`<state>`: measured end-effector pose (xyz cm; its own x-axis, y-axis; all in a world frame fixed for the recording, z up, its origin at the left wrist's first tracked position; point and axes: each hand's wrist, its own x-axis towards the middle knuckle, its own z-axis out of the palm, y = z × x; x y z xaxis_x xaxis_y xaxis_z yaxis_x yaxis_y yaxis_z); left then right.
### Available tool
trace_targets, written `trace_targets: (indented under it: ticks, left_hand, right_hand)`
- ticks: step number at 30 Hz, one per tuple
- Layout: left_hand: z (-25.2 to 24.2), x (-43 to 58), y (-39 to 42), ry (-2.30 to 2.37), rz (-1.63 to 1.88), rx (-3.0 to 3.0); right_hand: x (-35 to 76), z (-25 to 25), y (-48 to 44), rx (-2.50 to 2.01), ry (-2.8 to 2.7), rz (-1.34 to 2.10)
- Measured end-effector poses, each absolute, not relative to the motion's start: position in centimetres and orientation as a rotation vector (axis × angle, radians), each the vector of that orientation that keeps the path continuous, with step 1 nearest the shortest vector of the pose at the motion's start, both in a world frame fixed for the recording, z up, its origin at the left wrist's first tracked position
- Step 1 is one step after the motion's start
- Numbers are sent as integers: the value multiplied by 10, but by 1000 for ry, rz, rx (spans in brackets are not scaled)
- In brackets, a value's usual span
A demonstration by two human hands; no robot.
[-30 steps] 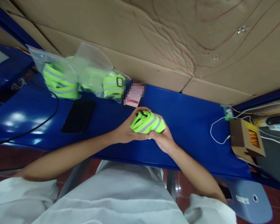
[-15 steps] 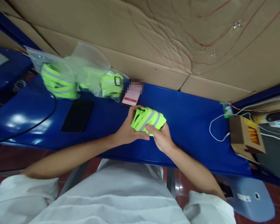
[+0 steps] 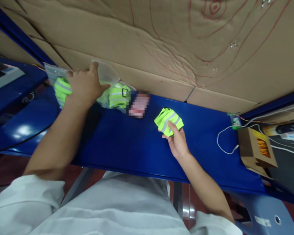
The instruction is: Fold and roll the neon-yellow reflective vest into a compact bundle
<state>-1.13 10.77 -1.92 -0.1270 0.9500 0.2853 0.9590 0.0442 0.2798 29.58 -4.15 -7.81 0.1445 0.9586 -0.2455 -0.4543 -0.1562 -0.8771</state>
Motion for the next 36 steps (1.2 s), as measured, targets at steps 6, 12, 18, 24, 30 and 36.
trace_targets:
  ticks: [6, 12, 18, 24, 30, 36]
  left_hand:
    - [-12, 5, 40, -1356, -871, -2718]
    - [-43, 21, 24, -935, -624, -3141]
    - [-47, 34, 8, -1160, -241, -3157]
    - [-55, 67, -23, -1331, -262, -2938]
    - [-69, 68, -18, -1197, -431, -3007]
    - [-75, 69, -25, -1017, -404, -3123]
  right_hand:
    - [315, -65, -35, -1077, -622, 1263]
    - [325, -61, -42, -1309, -956, 1339]
    - [321, -65, -42, -1380, -1126, 1443]
    - [310, -71, -43, -1387, -1168, 1519]
    - [317, -79, -43, -1466, -1261, 1351]
    - [327, -70, -46, -1353, -1587, 1517]
